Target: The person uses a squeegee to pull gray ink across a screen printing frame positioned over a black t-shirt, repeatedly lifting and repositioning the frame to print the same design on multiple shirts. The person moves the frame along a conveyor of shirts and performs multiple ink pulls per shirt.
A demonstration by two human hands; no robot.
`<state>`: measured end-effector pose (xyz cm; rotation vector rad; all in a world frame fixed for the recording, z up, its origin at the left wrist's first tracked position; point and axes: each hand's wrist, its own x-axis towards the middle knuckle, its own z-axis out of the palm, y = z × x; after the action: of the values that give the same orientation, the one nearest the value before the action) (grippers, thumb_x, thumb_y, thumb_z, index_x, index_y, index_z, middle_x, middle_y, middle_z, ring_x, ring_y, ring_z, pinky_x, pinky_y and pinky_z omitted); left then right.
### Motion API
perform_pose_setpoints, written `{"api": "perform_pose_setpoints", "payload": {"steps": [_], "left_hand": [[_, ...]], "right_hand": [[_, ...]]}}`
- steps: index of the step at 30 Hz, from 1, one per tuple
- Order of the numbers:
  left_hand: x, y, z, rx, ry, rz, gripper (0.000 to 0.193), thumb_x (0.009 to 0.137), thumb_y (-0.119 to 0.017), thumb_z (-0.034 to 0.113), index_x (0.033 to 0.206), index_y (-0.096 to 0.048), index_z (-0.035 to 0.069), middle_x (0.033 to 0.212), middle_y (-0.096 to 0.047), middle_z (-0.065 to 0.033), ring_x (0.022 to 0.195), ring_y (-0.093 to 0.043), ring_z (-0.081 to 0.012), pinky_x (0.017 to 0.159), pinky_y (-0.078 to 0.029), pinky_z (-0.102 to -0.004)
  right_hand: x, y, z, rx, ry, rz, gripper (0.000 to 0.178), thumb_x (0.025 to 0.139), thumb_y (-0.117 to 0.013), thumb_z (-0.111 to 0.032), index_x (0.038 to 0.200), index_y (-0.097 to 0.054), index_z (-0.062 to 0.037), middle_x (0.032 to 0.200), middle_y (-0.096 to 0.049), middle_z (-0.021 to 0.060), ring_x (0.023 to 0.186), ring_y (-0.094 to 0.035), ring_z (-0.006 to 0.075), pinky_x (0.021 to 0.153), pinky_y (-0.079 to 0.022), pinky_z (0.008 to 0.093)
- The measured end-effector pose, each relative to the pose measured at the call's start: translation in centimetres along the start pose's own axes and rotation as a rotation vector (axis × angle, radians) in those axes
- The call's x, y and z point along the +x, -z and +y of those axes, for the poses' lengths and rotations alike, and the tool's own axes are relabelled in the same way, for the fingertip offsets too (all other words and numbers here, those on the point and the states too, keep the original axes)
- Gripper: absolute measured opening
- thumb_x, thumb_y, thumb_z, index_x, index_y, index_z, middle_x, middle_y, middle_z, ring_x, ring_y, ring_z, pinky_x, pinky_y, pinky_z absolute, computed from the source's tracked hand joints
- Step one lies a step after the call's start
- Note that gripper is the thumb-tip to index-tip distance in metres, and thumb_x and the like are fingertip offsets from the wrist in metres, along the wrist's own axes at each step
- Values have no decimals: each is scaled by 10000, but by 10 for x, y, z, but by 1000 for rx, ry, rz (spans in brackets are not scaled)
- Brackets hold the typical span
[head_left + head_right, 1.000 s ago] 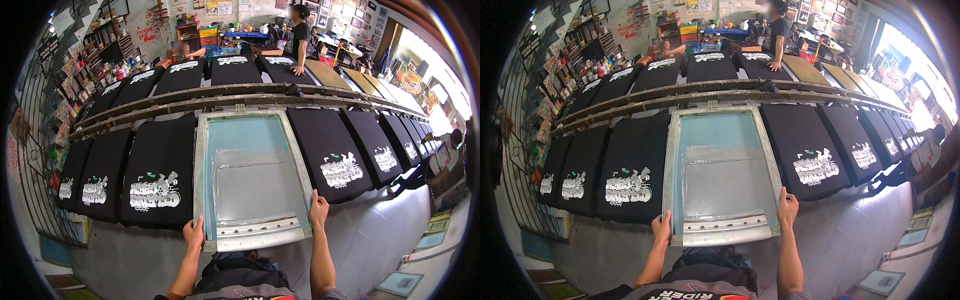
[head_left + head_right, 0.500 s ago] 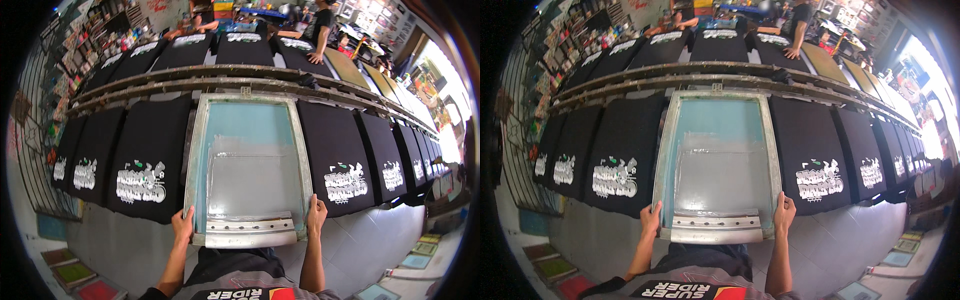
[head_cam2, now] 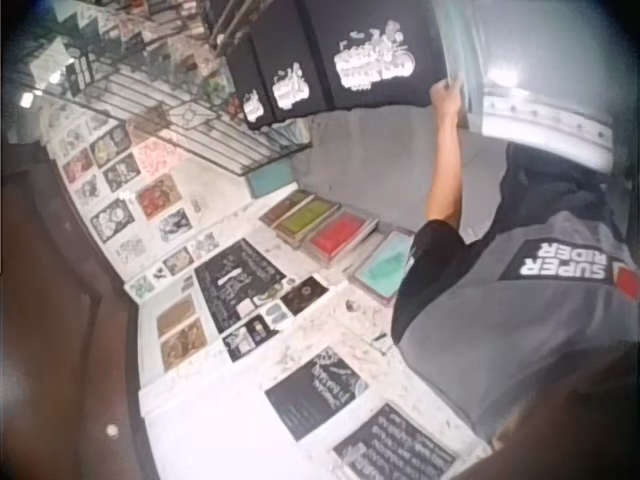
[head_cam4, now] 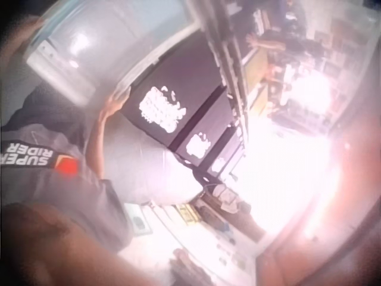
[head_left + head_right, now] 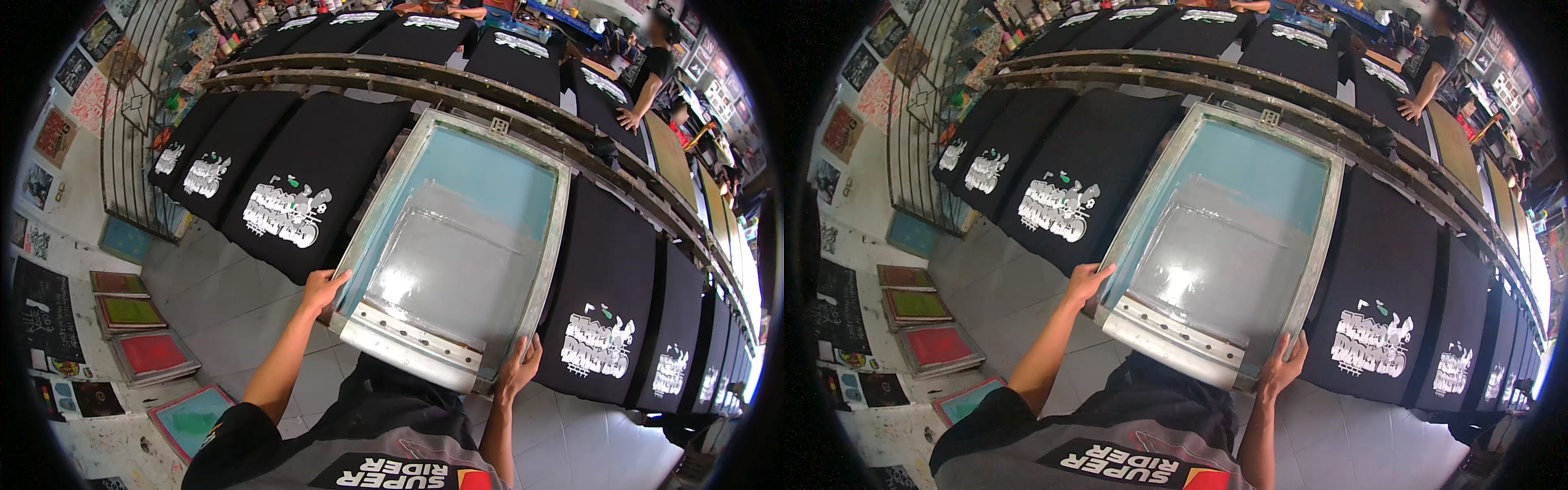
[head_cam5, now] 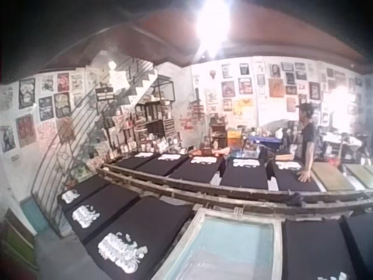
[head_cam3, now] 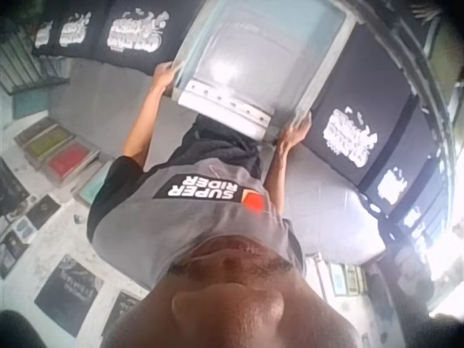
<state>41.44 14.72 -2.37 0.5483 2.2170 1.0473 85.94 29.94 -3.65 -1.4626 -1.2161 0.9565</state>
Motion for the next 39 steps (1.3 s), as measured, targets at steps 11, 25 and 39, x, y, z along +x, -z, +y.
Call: {"api": "perform_pose_setpoints", "payload": {"steps": [11,25,39], "left_hand": [[-83,-27,11,124,-337,393,388,1014,-769,303,1250,-795,-4,1380,-737,-235,1294,-696,-400,1084,-547,-453],[-79,-10,70,658,-1061,-195,532,758,-914,261,1243,-782,89,1201,-781,-38,1150,-684,-252,1020,-545,-428],[-22,-18,100,671,-1118,-383,387,707,-770,43,1086,-814,108,1020,-794,-54,947,-728,-292,802,-624,-440]], "right_hand": [[-62,13,-103,-749,843,-1047,693,812,-896,-279,1393,-640,-3,1307,-662,200,1214,-633,383,1058,-513,491],[-28,-36,-125,-812,818,-837,405,686,-828,-84,1069,-695,-78,959,-643,107,955,-651,342,850,-523,472],[-21,-44,-120,-900,776,-510,283,734,-774,-8,1005,-768,-88,965,-771,73,934,-729,300,908,-516,468]]}}
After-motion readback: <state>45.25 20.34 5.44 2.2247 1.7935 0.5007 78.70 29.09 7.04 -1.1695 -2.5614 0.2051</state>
